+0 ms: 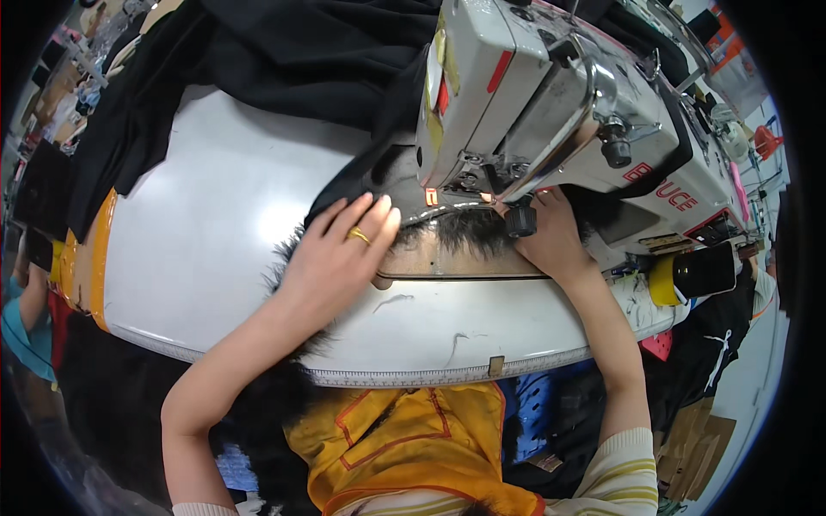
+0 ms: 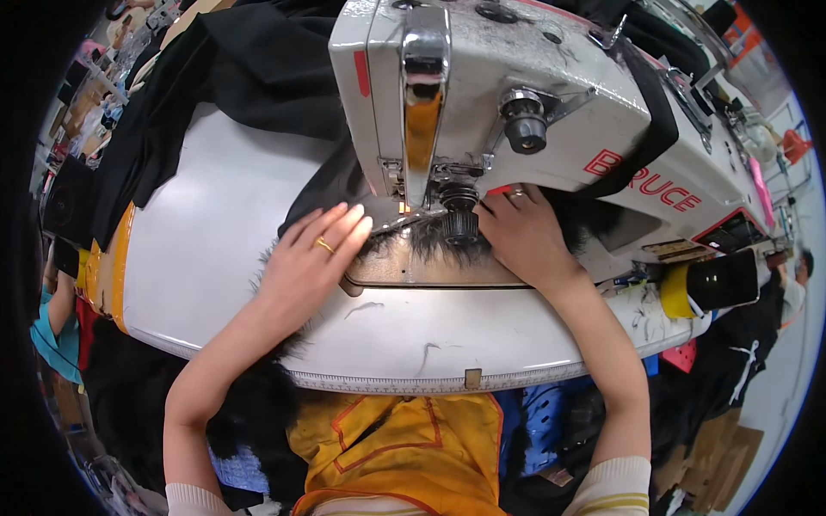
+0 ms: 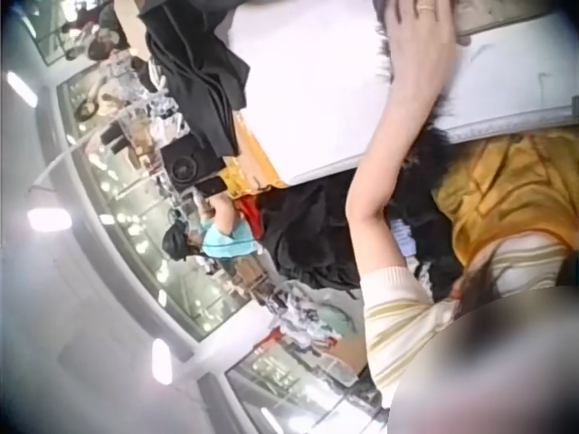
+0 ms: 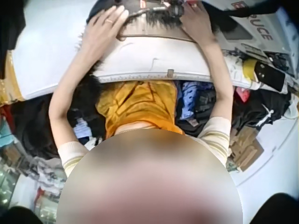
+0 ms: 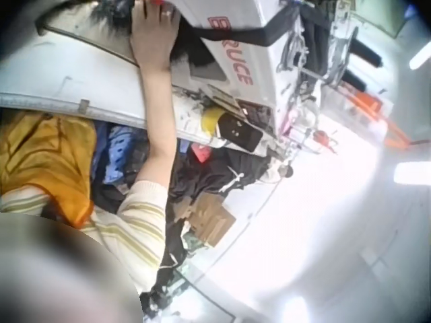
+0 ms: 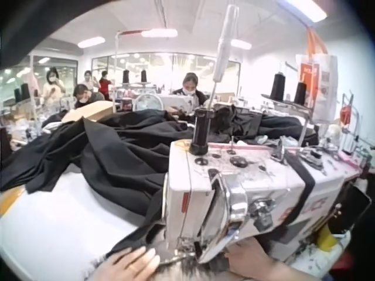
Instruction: Sewing fur trim onto black garments using an industrial sewing machine.
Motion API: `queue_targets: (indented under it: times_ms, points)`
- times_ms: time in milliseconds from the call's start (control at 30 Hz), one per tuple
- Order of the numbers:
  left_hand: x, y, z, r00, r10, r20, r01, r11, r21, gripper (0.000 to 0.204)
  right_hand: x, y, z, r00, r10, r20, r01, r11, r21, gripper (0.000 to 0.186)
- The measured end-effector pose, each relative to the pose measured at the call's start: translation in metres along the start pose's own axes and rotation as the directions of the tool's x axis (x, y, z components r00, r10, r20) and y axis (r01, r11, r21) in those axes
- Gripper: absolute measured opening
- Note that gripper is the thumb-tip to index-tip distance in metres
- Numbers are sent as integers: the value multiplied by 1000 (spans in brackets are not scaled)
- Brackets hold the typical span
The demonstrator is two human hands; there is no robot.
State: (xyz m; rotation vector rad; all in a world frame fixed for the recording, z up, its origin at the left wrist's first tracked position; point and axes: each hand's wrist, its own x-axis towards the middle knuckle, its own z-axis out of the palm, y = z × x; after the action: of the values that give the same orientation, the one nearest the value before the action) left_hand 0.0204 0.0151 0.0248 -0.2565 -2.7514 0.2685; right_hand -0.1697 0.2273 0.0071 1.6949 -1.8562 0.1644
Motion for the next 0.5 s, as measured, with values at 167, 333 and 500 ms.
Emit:
queue_targets:
  times_ms: [167, 333, 500]
  points:
    - [4, -38, 21, 994, -11, -112, -39, 899, -436, 22, 30, -3, -7, 962, 106, 250, -146, 978, 146, 5]
    - [-13, -37, 20, 984, 129, -120, -172, 848, -501, 24, 14, -39, -54, 872, 4, 490, -38, 998, 59, 40]
    - [-5, -14, 13, 965, 201, -170, -244, 927, -285, 25, 11, -49, -36, 942, -73, 326, 47, 995, 85, 51]
